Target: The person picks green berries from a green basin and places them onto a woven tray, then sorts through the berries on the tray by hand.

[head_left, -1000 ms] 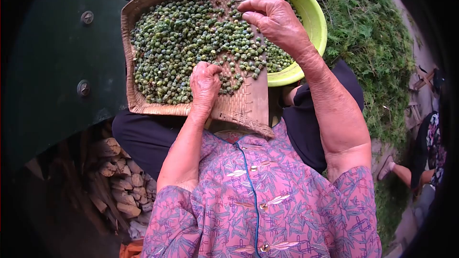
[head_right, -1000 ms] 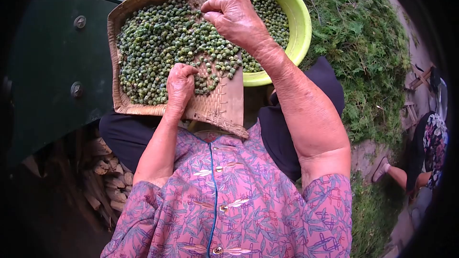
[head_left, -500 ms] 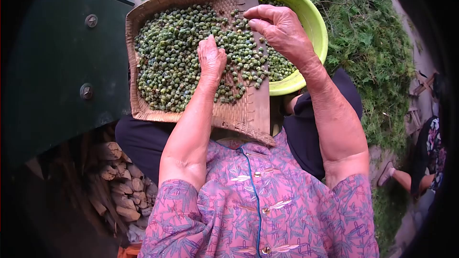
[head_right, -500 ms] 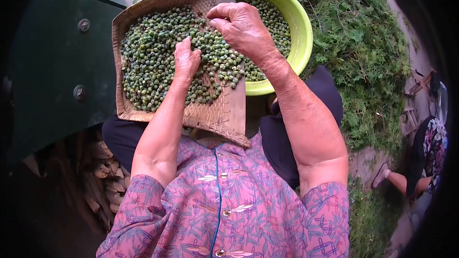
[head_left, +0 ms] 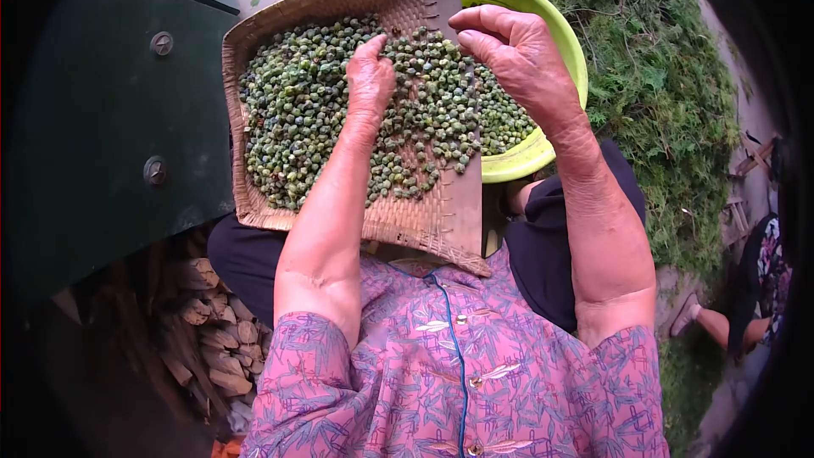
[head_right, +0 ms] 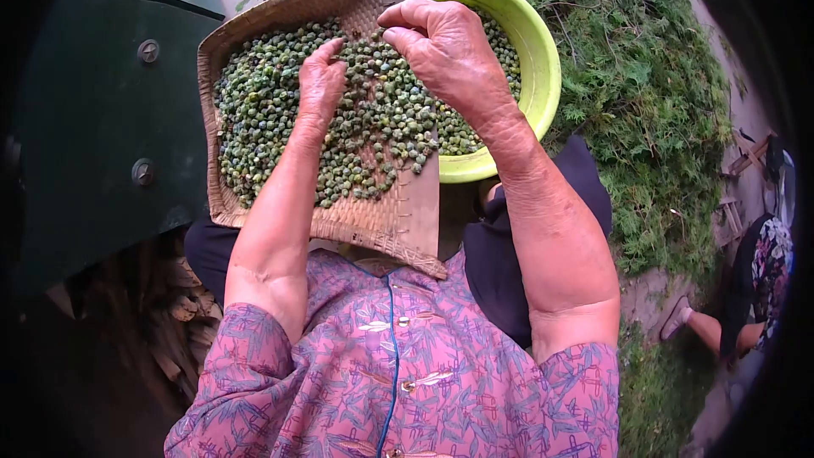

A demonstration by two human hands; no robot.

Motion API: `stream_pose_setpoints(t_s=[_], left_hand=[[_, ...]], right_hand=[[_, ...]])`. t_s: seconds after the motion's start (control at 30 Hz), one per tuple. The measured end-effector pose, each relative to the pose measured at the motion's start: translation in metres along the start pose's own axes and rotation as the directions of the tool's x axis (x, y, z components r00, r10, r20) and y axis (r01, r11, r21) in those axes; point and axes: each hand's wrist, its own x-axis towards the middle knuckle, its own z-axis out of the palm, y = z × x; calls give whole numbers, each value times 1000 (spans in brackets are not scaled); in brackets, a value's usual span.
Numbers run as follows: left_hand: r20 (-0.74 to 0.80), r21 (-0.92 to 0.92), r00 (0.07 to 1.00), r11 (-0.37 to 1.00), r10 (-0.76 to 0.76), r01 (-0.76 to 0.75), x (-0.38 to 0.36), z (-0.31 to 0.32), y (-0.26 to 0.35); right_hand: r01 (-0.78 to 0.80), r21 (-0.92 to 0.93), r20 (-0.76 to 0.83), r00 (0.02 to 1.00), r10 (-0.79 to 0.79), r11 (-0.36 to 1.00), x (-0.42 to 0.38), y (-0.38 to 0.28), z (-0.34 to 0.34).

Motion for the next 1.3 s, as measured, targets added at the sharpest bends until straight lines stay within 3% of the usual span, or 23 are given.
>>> stream_pose_setpoints(t_s=[0.03, 0.13, 0.17, 0.23, 0.33, 0.47, 0.53, 0.6, 0.73, 0.8, 1.0, 1.07, 1.3], left_hand=[[-40, -23, 999, 1000, -14, 13, 12, -9, -5], [-1, 397, 990, 908, 144, -132, 38, -30, -12], [0, 396, 989, 908, 145, -133, 41, -31, -10], [256, 710, 961, 655, 100, -257, 43, -33, -1], [214, 756, 966, 601, 144, -257, 31, -15, 2], [225, 608, 974, 777, 31, -165, -2, -5, 10], [188, 529, 979, 832, 75, -165, -27, -3, 8], [238, 499, 971, 858, 1, -123, -50, -6, 14], [255, 388, 956, 890, 148, -241, -103, -15, 17], [384, 400, 920, 884, 77, -241, -123, -28, 25], [381, 158, 917, 969, 116, -189, -152, -50, 19], [293, 96, 954, 990, 68, -100, -153, -54, 17], [31, 241, 991, 964, -127, 116, -134, -65, 1]], right_hand=[[7, 4, -7, 1000, -7, 1000, 0, -2, 0], [-3, -4, -3, 1000, 3, 1000, 1, -6, 0], [20, -8, -5, 1000, -20, 1000, 1, -6, 2], [44, -6, -2, 999, -44, 999, 1, -4, 3], [26, -10, 1, 1000, -26, 1000, 0, -6, 4], [42, -24, -5, 999, -43, 999, 2, -4, 5], [0, 4, -3, 1000, 0, 1000, 2, -5, 5], [8, 12, -2, 1000, -8, 1000, 2, -4, 5], [12, 30, 8, 1000, -12, 999, 0, -4, 6], [9, 26, 7, 1000, -9, 1000, 1, -4, 5], [15, 62, 0, 1000, -15, 998, 1, -3, 4], [9, 33, 8, 1000, -10, 999, 1, -5, 4], [-3, 46, 20, 1000, 2, 999, 0, -5, 4]])
